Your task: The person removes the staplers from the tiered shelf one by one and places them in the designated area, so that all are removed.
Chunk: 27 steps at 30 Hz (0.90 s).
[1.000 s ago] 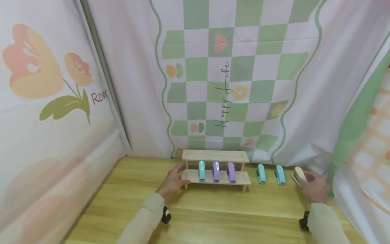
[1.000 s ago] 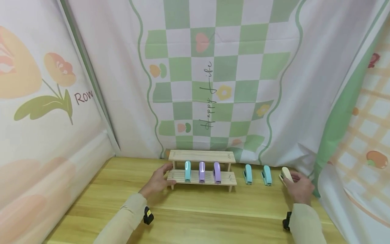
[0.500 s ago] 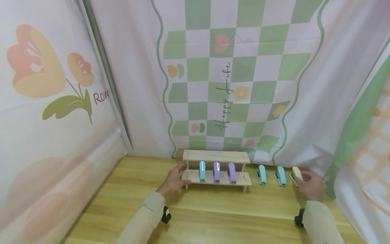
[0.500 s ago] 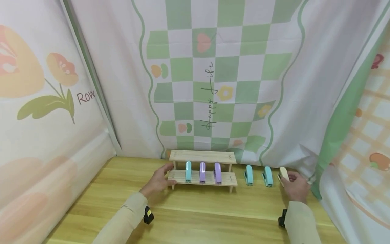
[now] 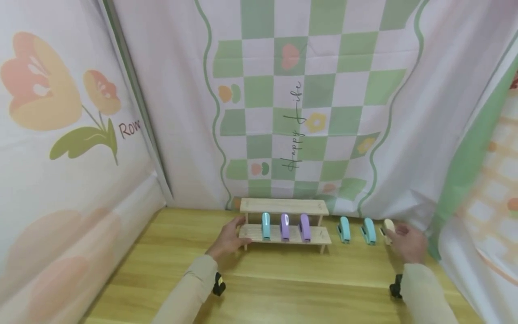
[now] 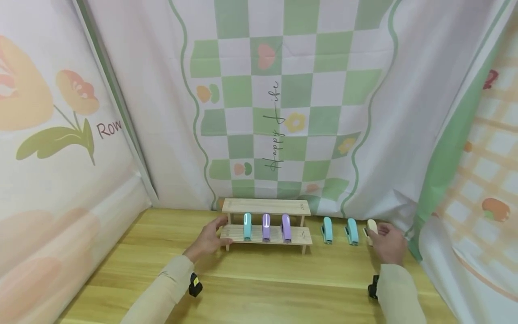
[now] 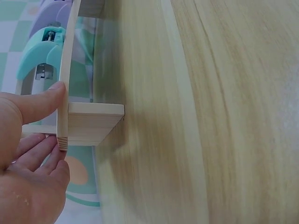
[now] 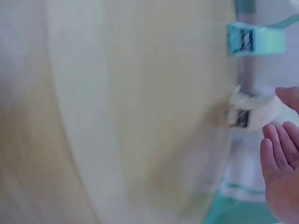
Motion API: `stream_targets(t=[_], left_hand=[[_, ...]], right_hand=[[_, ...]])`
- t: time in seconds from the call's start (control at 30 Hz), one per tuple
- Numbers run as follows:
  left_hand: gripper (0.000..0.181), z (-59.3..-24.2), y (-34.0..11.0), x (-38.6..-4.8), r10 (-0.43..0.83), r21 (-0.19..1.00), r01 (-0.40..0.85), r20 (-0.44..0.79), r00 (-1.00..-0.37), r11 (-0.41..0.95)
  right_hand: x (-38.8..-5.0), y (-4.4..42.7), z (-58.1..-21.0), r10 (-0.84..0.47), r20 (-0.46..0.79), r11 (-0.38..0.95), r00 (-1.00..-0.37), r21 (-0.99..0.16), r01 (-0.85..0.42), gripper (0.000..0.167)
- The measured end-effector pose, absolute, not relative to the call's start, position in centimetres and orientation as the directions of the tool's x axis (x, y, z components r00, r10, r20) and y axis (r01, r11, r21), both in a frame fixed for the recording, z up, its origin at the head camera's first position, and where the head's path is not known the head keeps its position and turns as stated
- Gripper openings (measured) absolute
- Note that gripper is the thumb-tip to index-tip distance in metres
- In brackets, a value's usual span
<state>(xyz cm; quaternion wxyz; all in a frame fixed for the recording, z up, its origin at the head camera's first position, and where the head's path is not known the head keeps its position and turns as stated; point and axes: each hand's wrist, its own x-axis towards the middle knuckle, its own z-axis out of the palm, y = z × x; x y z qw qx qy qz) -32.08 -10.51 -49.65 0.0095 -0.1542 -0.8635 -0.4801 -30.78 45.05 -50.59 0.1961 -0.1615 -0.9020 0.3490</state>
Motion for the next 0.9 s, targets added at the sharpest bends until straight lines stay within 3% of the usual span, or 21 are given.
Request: stream_targets(t=[0.2,0.47,0.9], left_hand=[[0.074,-49.6,-10.9,-32.1,0.237,0.825,0.276,0.178,-0.955,0.493],[0.074,-49.9,-10.9,-32.3,0.234,0.830,0.270,0.174,-0.957,0.488],[0.075,-49.9,-10.3,-32.1,0.235,0.837,0.255,0.157,-0.959,0.483]], right_hand=[[-30.7,41.9,-48.0,0.235,0.376,0.772,-0.896,-0.633,-0.063,0.059],[-29.0,34.9,-45.0,0.099,0.451,0.781,-0.887,-0.588,-0.212,0.051],[-28.1,26.6,-46.3,-0.034,0.357,0.684,-0.934,-0.673,-0.282,0.052]])
